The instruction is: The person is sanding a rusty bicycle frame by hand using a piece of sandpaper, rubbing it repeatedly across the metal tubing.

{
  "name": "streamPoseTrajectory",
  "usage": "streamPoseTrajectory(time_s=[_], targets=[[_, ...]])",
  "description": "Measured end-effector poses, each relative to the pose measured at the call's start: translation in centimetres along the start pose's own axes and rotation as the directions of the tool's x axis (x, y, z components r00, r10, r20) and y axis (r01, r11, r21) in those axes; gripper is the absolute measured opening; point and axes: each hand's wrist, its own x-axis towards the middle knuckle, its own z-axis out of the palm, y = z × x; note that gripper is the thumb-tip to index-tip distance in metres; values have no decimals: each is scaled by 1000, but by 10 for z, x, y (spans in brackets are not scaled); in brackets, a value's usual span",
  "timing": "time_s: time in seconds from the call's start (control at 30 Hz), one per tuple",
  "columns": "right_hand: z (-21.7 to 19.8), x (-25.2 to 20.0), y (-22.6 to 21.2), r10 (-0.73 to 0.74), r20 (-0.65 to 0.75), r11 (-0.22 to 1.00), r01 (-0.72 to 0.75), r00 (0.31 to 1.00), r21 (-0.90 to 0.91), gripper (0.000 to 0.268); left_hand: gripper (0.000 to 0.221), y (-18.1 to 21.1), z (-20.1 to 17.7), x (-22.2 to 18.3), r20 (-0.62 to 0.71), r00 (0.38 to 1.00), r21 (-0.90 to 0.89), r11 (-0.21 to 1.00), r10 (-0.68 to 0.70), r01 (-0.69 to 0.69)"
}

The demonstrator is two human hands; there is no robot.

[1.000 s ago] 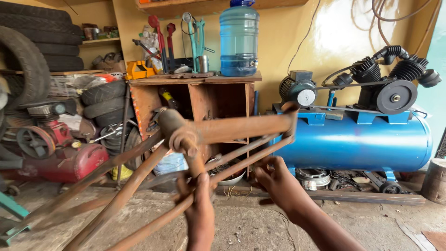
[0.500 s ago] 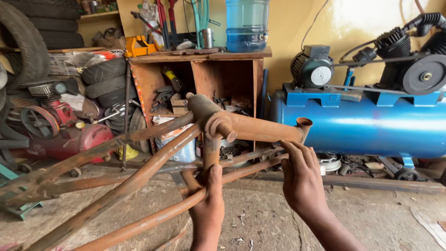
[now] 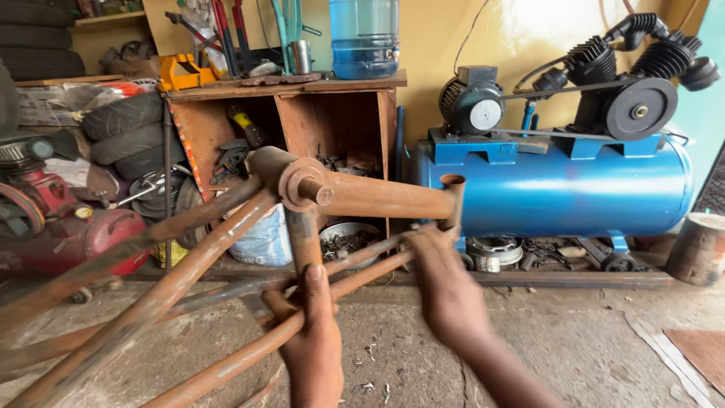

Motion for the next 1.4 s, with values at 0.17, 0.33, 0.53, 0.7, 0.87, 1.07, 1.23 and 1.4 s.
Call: streamPoseTrajectory(time_s=[0.17, 0.33, 0.53, 0.7, 0.87, 1.07, 1.23, 1.4], targets=[[9, -19, -35, -204, -48, 961, 209, 978, 178, 57, 45, 0, 14, -4, 13, 979, 86, 976, 201, -201], [-7, -8, -12, -103, 39, 983, 95, 994, 157, 53, 41, 3, 15, -10, -29, 1000, 25, 1000, 6, -6], [5, -22, -2, -147, -9, 986, 147, 989, 80, 54, 38, 8, 21, -15, -6, 1000, -20, 999, 28, -28], [1, -22, -1, -174, 34, 976, 168, 984, 136, 54, 37, 15, 29, -25, 8, 996, -97, 992, -84, 85], [-13, -7, 29, -38, 57, 999, 37, 998, 16, 59, 42, 16, 30, -24, -15, 985, -179, 970, -172, 167], [0, -24, -9, -255, 51, 964, 250, 966, 95, 59, 45, 13, 36, -21, -39, 962, -166, 951, -269, 260], [-18, -2, 35, -10, 44, 1000, 9, 999, 28, 59, 50, 14, 25, -16, -76, 887, -159, 884, -455, 440], [-1, -31, -44, -204, 153, 949, 157, 967, 272, 60, 46, 19, 33, -18, 1, 873, -312, 830, -487, 463]])
